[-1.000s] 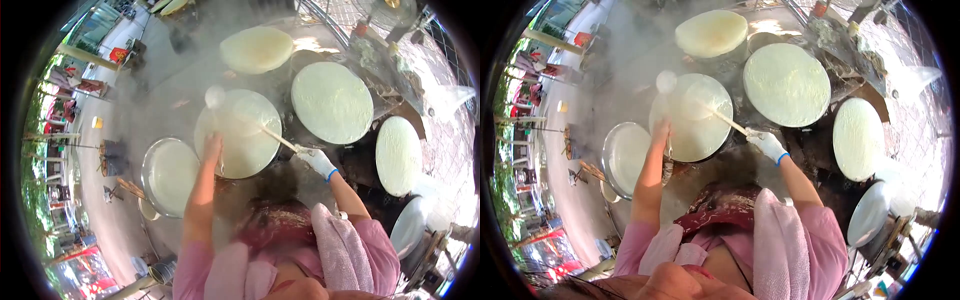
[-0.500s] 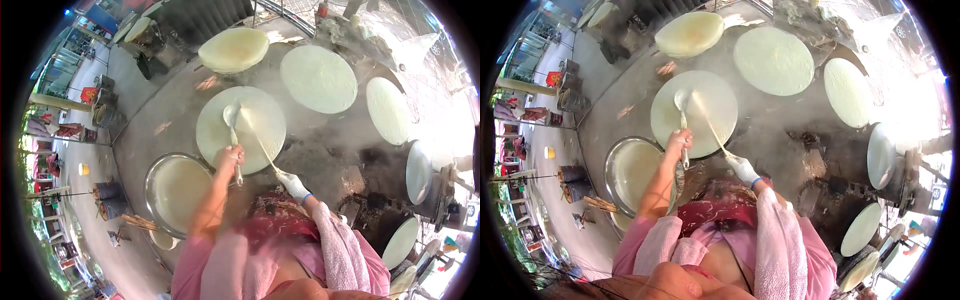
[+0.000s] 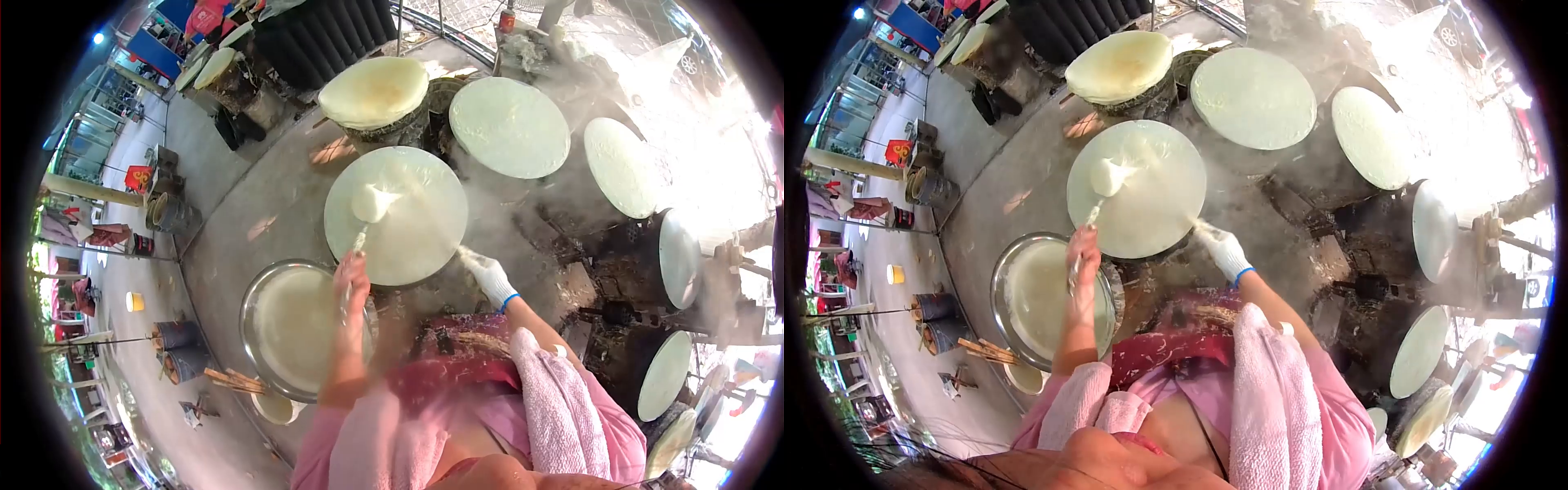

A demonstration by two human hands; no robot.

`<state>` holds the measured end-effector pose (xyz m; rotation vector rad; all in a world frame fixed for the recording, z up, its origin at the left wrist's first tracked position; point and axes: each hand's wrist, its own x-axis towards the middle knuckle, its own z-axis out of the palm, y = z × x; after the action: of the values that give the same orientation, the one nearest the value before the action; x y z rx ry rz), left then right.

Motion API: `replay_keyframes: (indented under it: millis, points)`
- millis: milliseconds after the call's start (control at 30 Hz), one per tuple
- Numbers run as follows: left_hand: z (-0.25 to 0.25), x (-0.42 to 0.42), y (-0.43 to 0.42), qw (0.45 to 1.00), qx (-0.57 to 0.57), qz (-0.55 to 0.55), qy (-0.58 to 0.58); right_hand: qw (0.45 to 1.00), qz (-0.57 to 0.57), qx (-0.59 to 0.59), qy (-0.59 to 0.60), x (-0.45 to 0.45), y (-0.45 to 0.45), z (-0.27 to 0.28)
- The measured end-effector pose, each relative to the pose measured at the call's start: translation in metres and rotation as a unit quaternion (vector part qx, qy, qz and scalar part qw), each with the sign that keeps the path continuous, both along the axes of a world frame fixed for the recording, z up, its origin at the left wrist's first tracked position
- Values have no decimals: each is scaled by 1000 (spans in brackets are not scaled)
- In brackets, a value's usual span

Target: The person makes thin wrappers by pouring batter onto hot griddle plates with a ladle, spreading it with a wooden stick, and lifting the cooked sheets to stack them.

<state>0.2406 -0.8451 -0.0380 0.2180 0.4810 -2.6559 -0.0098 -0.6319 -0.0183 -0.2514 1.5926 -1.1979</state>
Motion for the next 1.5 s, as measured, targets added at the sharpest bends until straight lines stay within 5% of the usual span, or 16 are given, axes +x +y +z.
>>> replay_keyframes:
  millis: [100,200,267,333,400,500,600,667,733,867,933,1133,1267,1400,1467,1500]
  points:
    - [69,-2,5,958,-220,-90,-159,960,183,-25,211,-11,9,-88]
    - [126,-29,2,897,-286,-127,-312,942,283,83,159,-9,10,7]
    - [138,-55,10,861,-335,-181,-337,964,117,10,239,-18,31,-21]
    - [170,-102,42,854,-299,-209,-371,943,205,121,235,-47,66,2]
    - [159,-145,68,785,-448,-219,-367,938,248,98,222,-74,120,36]
    - [145,-229,118,915,-210,-320,-126,970,15,37,240,-100,235,-13]
    - [155,-336,209,867,-240,-418,-127,921,-323,26,216,-127,370,-51]
    - [146,-415,272,824,-273,-496,-12,884,-432,81,160,-141,456,-57]
    - [140,-490,336,750,-379,-541,14,810,-522,109,244,-154,524,-59]
    - [132,-631,475,648,-488,-585,-3,722,-665,39,189,-192,615,-80]
    - [118,-689,539,600,-552,-578,30,723,-644,108,224,-224,632,-42]
    - [58,-788,703,607,-592,-531,-12,648,-634,213,363,-342,634,-17]
    - [-20,-823,750,594,-638,-488,-45,724,-498,423,222,-382,632,-54]
    - [-15,-834,723,383,-851,-342,-107,694,-581,353,239,-383,622,-86]
    - [-42,-847,690,336,-925,-168,-55,633,-668,253,299,-395,602,-107]
    - [-52,-855,673,310,-947,-77,-29,665,-701,171,191,-408,591,-98]
